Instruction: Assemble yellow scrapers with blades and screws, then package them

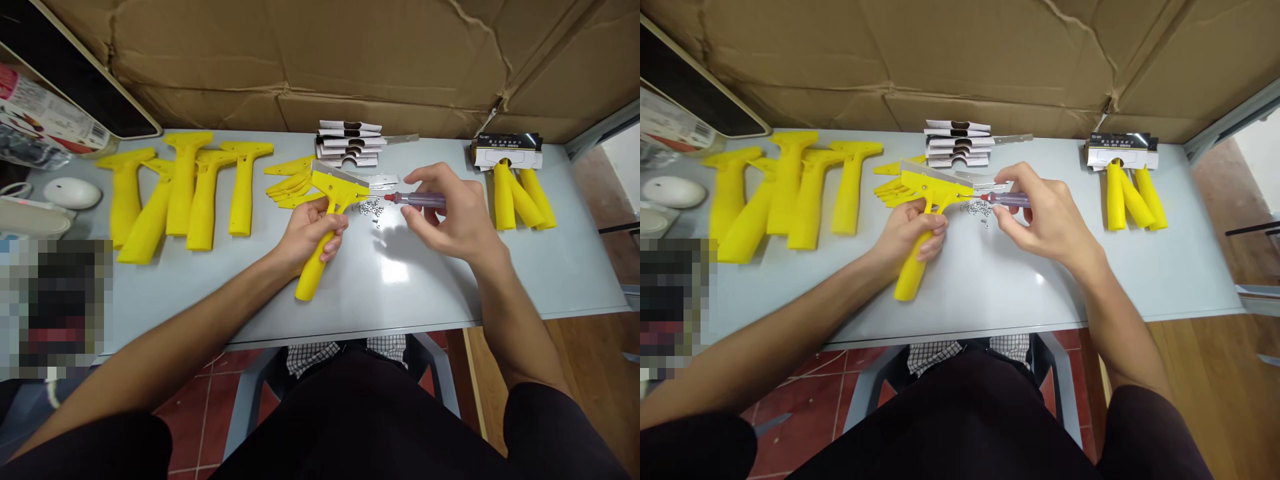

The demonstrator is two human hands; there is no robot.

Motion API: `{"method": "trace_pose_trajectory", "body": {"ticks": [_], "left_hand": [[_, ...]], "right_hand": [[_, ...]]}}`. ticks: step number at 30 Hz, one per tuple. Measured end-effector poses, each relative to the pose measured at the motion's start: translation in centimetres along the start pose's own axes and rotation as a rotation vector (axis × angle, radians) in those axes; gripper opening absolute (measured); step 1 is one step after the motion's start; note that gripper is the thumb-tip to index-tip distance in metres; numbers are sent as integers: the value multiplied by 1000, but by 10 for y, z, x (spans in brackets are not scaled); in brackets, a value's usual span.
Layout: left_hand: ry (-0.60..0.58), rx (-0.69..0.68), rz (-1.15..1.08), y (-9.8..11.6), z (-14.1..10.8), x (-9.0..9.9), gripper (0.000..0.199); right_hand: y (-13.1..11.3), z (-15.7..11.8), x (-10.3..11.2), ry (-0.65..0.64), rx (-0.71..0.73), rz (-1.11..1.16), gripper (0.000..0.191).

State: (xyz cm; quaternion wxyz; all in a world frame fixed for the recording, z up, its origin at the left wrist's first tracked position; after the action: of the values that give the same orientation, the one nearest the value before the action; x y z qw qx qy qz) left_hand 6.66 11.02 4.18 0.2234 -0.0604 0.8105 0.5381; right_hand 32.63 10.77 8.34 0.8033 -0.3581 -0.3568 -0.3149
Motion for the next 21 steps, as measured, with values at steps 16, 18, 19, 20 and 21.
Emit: {"method": "trace_pose_trajectory", "body": {"ticks": [16,18,19,20,21], "left_hand": [[1,6,11,2,-1,-3,51],[0,7,8,2,-1,-3,50],[-1,7,7,2,-1,-2,50],[0,7,6,2,-1,-2,49],[1,9,5,2,-1,-1,49]], "right_hand": [[-2,1,2,-4,-34,-4,19],[-1,2,2,14,-23,-10,17],[0,2,1,29,-17,-16,18],[0,3,1,45,-11,-23,19],[0,3,0,61,-2,-29,19]]}}
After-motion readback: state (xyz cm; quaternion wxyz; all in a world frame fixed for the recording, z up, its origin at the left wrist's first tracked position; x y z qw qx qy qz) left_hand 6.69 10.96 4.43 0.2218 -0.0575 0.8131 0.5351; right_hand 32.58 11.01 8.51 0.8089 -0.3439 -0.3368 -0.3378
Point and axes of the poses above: each hand's wrist, its own z-axis towards the middle knuckle, its own x-axis out of the back of the hand, y = z × x, the point moved 1 cm from there along z, towards the middle knuckle, and after that the axes turned 7 degrees about -z, right-handed, at the moved point
